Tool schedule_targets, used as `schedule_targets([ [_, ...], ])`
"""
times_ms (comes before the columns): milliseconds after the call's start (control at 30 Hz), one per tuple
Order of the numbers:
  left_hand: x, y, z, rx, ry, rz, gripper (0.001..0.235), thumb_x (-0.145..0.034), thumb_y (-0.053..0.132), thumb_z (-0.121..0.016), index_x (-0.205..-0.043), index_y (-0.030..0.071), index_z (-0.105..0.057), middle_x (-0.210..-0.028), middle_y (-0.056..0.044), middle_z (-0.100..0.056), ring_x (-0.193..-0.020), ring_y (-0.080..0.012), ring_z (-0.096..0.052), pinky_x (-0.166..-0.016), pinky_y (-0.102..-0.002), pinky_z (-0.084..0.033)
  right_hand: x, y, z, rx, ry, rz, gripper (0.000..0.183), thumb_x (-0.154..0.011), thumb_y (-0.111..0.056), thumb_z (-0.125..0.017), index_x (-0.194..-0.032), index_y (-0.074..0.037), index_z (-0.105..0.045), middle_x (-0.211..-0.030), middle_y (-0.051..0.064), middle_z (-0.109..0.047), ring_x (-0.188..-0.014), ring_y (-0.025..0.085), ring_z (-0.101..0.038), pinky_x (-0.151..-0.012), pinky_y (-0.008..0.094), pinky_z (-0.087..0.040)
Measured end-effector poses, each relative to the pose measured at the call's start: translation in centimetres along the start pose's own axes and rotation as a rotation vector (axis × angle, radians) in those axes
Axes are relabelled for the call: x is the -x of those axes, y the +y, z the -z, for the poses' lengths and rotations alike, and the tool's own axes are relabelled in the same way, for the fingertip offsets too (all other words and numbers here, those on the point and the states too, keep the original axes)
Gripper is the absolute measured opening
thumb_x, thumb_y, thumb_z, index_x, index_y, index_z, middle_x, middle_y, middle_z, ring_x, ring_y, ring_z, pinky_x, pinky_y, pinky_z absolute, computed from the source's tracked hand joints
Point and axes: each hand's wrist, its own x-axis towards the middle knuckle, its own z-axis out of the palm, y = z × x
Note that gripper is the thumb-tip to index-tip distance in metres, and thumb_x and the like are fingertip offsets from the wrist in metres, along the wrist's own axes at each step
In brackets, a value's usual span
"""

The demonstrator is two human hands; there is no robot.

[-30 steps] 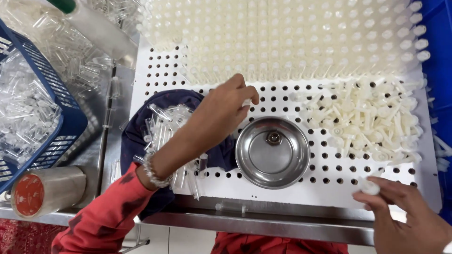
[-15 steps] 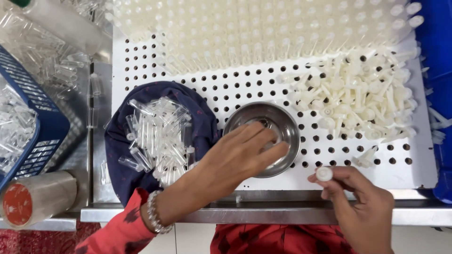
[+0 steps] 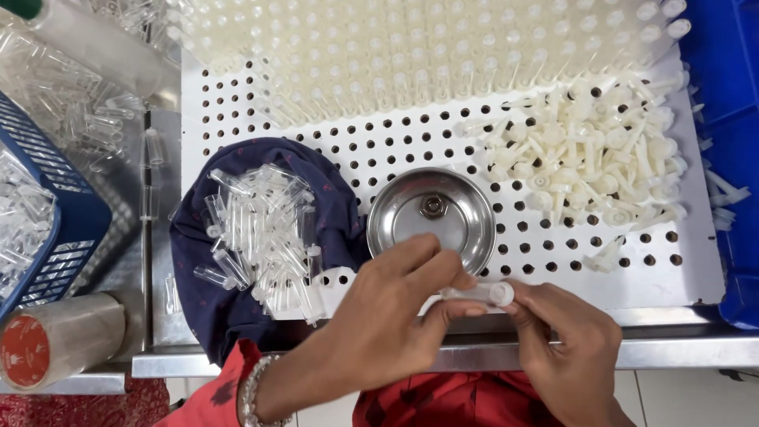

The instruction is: The person repeatedly picks small white plastic caps from a blue basket and inserts them into clear plastic tubes arranged in a white pegboard. The person also moves a metal lid and a cloth on the work surface while continuing to cap the tubes one by one.

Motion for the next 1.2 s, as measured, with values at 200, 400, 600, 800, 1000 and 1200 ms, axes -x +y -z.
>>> schedule_targets([
  [200,1.7,-1.1,-0.7,0.085,-0.060,-0.153,0.020,-0.084,-0.011,-0.061,-0.098,0.003,-0.059,-0.091,-0.014,-0.045,-0.082,-0.0302,-0.054,-0.069,-0.041,-0.045,0.6,1.6,0.6,-0.222,-0.302,-0.125,0.021,-0.079,0.006,-0.064,-0.094,-0.001,-0.077,-0.065,0.003,-0.071,-0.053,0.010,-0.061,-0.047,0.027,-0.046],
  [400,1.6,-1.0,0.4,0.275,-0.282,-0.162,0.026,-0.081,-0.017,-0.054,-0.099,0.002,-0.061,-0.089,-0.013,-0.038,-0.076,-0.0282,-0.046,-0.067,-0.042,-0.039,0.4,3.3,1.5,-0.633,-0.907,-0.420,0.020,-0.093,-0.008,-0.065,-0.079,0.006,-0.070,-0.068,0.004,-0.061,-0.065,0.011,-0.049,-0.057,0.029,-0.045],
  [600,1.2,-0.5,3.0,0.344,-0.253,-0.121,0.022,-0.088,-0.014,-0.057,-0.102,0.001,-0.063,-0.098,-0.013,-0.049,-0.089,-0.0285,-0.059,-0.077,-0.038,-0.050,1.4,4.7,1.1,-0.773,-1.012,-0.383,0.029,-0.100,-0.024,-0.061,-0.098,0.003,-0.072,-0.078,0.005,-0.066,-0.072,0.013,-0.057,-0.066,0.030,-0.050],
  [800,-3.0,-3.4,16.4,-0.808,0.331,-0.335,0.026,-0.077,0.008,-0.085,-0.102,0.009,-0.078,-0.102,-0.009,-0.069,-0.096,-0.0248,-0.064,-0.081,-0.039,-0.054,-1.4,2.1,4.0,0.014,-0.055,-0.035,0.025,-0.103,-0.016,-0.061,-0.124,-0.006,-0.070,-0.100,0.008,-0.074,-0.085,0.015,-0.070,-0.078,0.030,-0.056],
  [1000,-3.8,-18.7,24.3,-0.859,0.565,-0.103,0.026,-0.091,-0.019,-0.061,-0.109,-0.003,-0.071,-0.107,-0.016,-0.056,-0.086,-0.0234,-0.062,-0.072,-0.032,-0.060,-0.8,10.9,5.1,0.355,0.087,-0.015,0.026,-0.107,-0.002,-0.073,-0.134,-0.002,-0.072,-0.117,0.013,-0.067,-0.090,0.019,-0.069,-0.072,0.029,-0.053],
  [1200,-3.4,-24.6,23.9,-1.109,0.506,-0.008,0.014,-0.099,-0.010,-0.070,-0.110,-0.003,-0.076,-0.104,-0.013,-0.061,-0.094,-0.0252,-0.064,-0.082,-0.038,-0.058,-2.7,8.2,5.1,0.361,0.045,0.166,0.016,-0.110,-0.007,-0.074,-0.125,-0.011,-0.077,-0.110,0.009,-0.066,-0.092,0.014,-0.070,-0.082,0.025,-0.059],
])
